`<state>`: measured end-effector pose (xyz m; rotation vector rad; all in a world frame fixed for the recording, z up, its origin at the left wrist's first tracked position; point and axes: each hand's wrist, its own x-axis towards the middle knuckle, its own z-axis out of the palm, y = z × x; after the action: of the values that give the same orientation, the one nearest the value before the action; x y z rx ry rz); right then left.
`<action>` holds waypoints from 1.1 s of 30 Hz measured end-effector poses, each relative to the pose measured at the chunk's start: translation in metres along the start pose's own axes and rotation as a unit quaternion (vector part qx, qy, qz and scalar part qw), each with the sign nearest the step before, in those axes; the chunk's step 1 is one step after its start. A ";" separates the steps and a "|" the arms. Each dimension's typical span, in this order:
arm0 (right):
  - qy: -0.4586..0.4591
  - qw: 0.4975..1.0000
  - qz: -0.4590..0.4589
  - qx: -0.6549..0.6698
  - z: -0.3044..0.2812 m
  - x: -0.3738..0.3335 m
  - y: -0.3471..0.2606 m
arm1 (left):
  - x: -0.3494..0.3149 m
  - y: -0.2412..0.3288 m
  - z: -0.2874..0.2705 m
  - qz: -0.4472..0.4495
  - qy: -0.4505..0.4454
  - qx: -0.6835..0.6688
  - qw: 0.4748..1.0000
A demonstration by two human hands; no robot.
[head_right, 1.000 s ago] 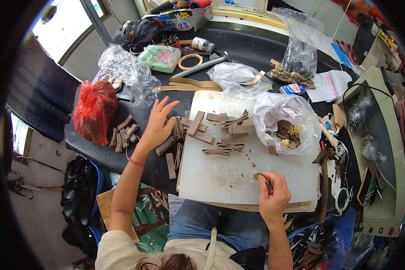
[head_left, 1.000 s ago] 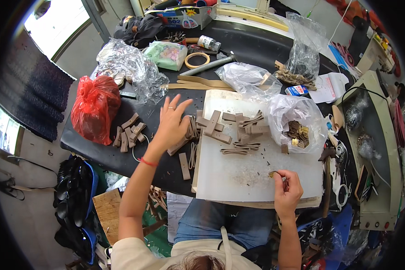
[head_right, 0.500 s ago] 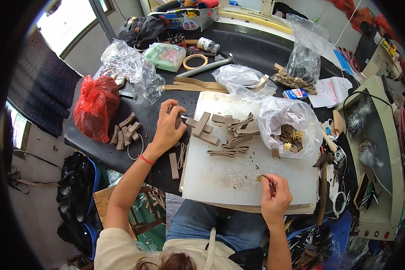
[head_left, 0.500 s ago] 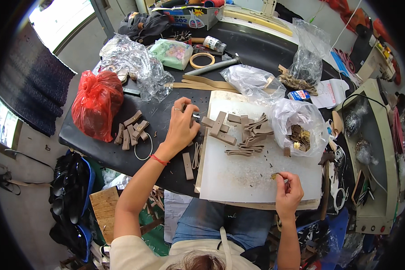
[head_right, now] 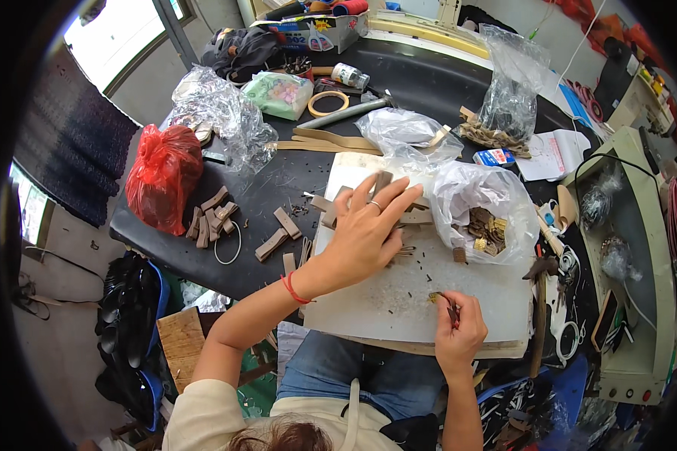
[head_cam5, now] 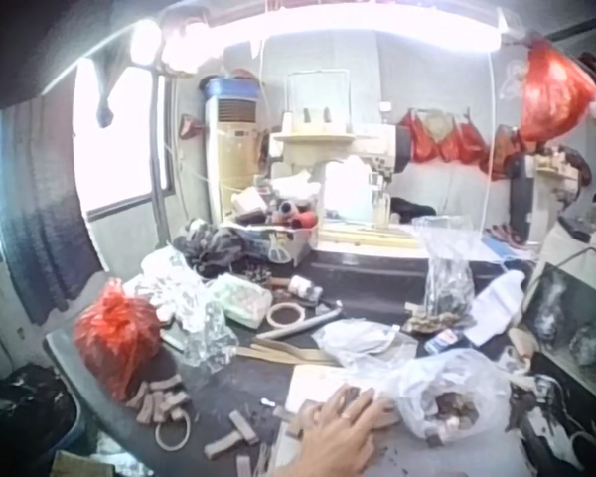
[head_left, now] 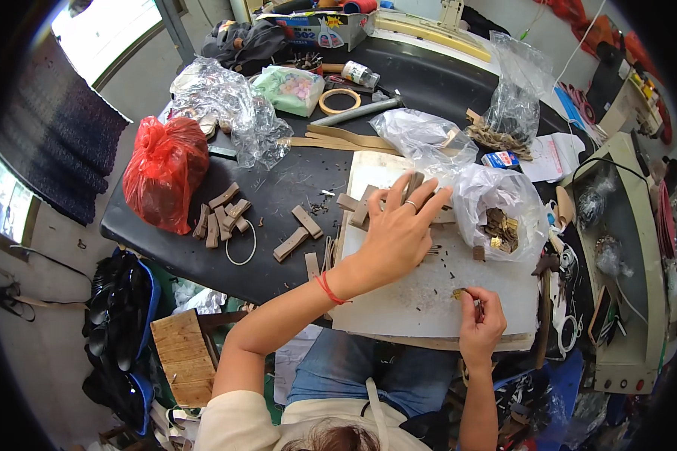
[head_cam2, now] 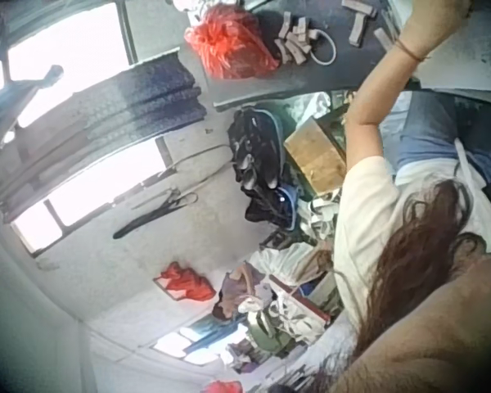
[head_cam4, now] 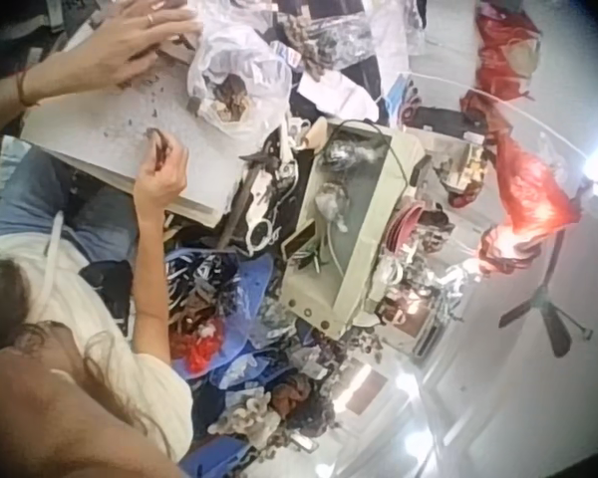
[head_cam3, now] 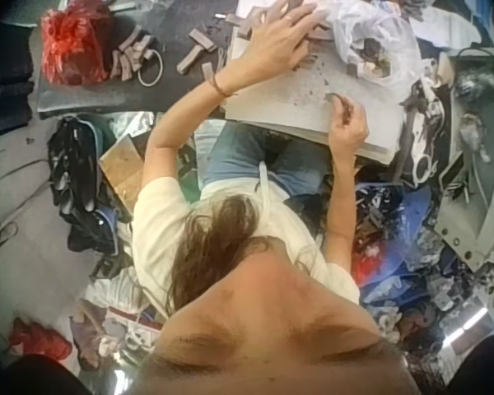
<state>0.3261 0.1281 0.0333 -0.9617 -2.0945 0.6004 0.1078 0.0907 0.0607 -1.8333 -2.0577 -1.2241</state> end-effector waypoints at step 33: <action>0.010 1.000 -0.014 0.003 0.003 -0.002 0.002 | -0.096 -0.065 -0.073 -0.100 -0.117 0.161 0.975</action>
<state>0.3255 0.1273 0.0291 -0.9293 -2.0846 0.5806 0.0460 -0.0250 0.0232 -1.7191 -2.4436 -0.6775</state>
